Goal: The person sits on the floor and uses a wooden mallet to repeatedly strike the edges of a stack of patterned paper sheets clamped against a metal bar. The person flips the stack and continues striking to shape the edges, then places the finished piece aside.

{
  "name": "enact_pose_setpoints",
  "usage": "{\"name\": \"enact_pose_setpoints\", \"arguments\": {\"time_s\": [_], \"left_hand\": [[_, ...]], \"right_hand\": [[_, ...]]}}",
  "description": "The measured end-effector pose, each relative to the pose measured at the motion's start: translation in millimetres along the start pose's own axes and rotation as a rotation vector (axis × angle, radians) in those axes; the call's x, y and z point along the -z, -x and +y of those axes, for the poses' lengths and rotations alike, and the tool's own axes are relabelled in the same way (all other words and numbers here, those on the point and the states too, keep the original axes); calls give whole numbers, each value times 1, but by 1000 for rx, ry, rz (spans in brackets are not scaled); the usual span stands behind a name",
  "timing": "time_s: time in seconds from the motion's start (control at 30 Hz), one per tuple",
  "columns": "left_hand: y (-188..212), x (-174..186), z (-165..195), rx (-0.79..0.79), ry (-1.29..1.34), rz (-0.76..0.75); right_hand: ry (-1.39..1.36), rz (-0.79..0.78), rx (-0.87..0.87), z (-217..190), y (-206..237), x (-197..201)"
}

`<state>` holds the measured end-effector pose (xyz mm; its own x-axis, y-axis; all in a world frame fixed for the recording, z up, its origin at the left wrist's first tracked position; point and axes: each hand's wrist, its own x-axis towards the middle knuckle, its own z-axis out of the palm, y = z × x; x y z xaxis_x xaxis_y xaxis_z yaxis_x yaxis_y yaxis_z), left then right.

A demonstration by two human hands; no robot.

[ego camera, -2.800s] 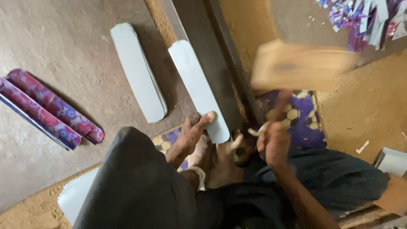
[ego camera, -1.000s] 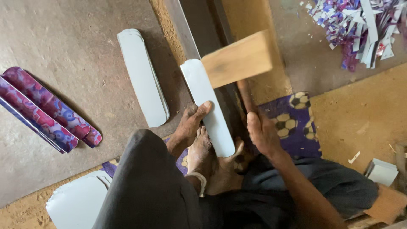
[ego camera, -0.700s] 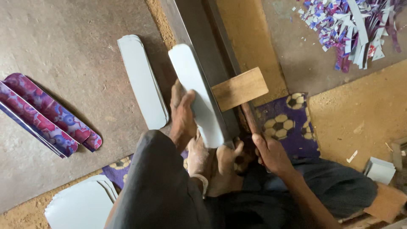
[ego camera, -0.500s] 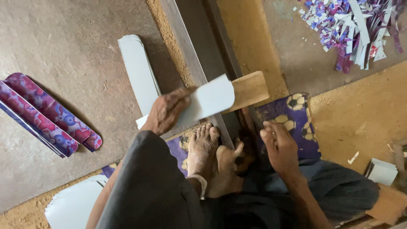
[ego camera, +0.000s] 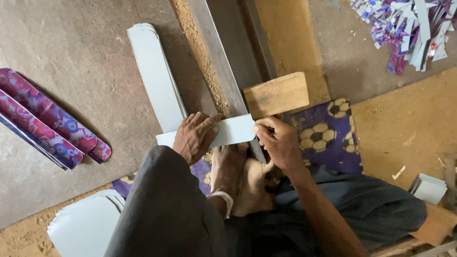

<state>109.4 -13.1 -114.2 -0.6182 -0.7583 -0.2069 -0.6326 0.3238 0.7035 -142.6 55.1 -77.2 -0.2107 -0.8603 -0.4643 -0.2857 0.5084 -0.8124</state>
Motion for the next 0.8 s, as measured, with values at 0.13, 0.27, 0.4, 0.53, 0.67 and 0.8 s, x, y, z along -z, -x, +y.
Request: {"name": "enact_pose_setpoints", "arguments": {"time_s": [0.13,0.27,0.4,0.53,0.67,0.8], "left_hand": [[-8,-28,19,-245,-132,188],[-18,-50,27,-199,-128,173],[-20,-55,23,-243,-87,216],[-21,-53,22,-230,-127,234],[-24,-48,25,-253,-53,258],[-26,-44,25,-232,-27,255]], "right_hand": [[211,132,330,-7,2,-7],[326,182,439,-14,5,-11],[325,230,519,-13,4,-12],[320,206,496,-4,2,-13],[218,169,325,17,20,1],[345,346,247,58,66,31]]}}
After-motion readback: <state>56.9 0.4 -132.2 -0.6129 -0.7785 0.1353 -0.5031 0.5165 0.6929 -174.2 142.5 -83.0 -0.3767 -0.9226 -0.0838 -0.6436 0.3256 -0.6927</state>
